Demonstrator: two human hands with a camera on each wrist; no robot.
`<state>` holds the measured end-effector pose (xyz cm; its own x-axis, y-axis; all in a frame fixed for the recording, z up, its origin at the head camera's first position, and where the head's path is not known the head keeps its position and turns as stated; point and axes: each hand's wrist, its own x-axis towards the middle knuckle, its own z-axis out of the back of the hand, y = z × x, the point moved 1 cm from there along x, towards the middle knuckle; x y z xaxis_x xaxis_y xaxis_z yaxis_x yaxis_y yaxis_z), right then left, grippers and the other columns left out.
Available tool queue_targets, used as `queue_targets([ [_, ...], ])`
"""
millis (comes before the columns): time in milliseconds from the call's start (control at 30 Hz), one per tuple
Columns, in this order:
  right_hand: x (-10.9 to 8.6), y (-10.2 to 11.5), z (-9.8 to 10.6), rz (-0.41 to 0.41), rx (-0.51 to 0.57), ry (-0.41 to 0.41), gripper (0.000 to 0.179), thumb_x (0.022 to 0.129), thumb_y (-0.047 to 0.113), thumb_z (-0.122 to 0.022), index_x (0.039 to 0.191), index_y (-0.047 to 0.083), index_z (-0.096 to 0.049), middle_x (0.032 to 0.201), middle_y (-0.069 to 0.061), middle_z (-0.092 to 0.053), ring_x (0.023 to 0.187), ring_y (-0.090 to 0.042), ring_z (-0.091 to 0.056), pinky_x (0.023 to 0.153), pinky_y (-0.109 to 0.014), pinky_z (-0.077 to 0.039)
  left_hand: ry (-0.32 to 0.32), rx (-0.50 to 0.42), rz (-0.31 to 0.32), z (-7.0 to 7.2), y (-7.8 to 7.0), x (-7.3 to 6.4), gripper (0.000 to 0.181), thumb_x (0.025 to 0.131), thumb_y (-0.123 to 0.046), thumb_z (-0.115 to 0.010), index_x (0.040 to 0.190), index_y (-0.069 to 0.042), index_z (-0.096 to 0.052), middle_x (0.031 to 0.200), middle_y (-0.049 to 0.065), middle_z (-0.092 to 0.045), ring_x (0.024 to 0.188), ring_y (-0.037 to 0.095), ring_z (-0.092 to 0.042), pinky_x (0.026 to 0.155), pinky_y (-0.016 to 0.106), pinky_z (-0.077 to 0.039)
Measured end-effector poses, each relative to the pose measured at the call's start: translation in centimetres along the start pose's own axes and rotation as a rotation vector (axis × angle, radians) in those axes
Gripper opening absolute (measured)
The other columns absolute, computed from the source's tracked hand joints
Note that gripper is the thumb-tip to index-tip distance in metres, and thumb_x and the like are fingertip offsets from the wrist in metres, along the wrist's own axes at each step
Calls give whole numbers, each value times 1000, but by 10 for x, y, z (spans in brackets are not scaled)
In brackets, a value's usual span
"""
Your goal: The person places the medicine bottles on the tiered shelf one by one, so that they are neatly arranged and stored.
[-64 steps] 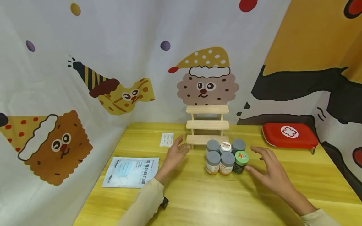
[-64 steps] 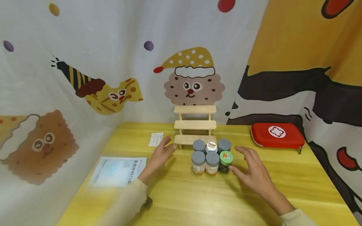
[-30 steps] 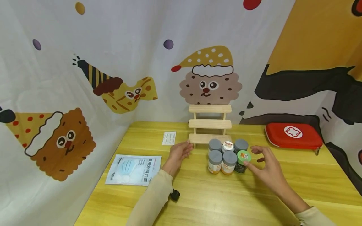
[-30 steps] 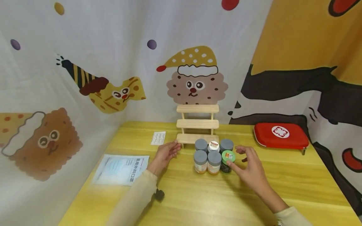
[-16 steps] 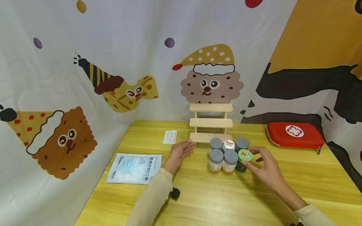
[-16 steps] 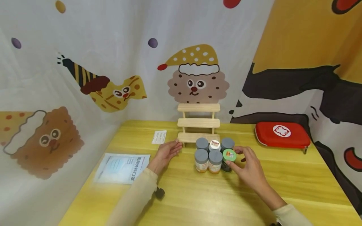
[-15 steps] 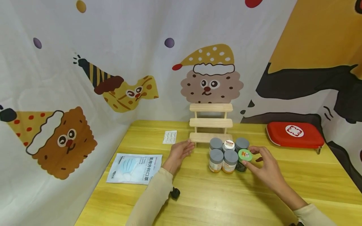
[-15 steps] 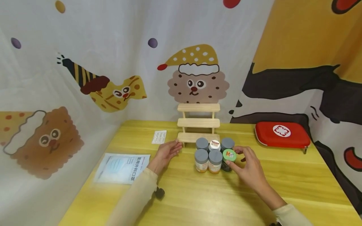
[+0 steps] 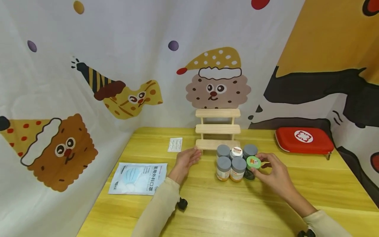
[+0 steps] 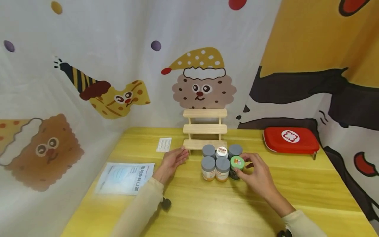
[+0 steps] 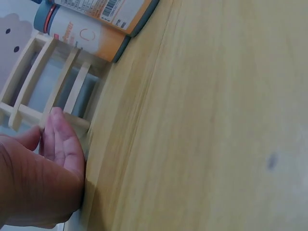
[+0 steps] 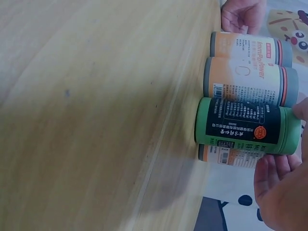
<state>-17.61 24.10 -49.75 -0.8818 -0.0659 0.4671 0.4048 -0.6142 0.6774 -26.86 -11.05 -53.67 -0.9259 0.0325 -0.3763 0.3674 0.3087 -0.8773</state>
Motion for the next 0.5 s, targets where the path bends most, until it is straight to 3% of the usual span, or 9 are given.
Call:
queue_targets([
  [500, 6, 24, 24, 97, 38, -59, 54, 71, -8, -90, 119, 4, -70, 109, -5, -68, 98, 8, -58, 75, -1, -53, 0, -33, 14, 1, -2, -1, 37, 104, -20, -70, 135, 1, -67, 123, 16, -78, 110, 22, -78, 100, 34, -66],
])
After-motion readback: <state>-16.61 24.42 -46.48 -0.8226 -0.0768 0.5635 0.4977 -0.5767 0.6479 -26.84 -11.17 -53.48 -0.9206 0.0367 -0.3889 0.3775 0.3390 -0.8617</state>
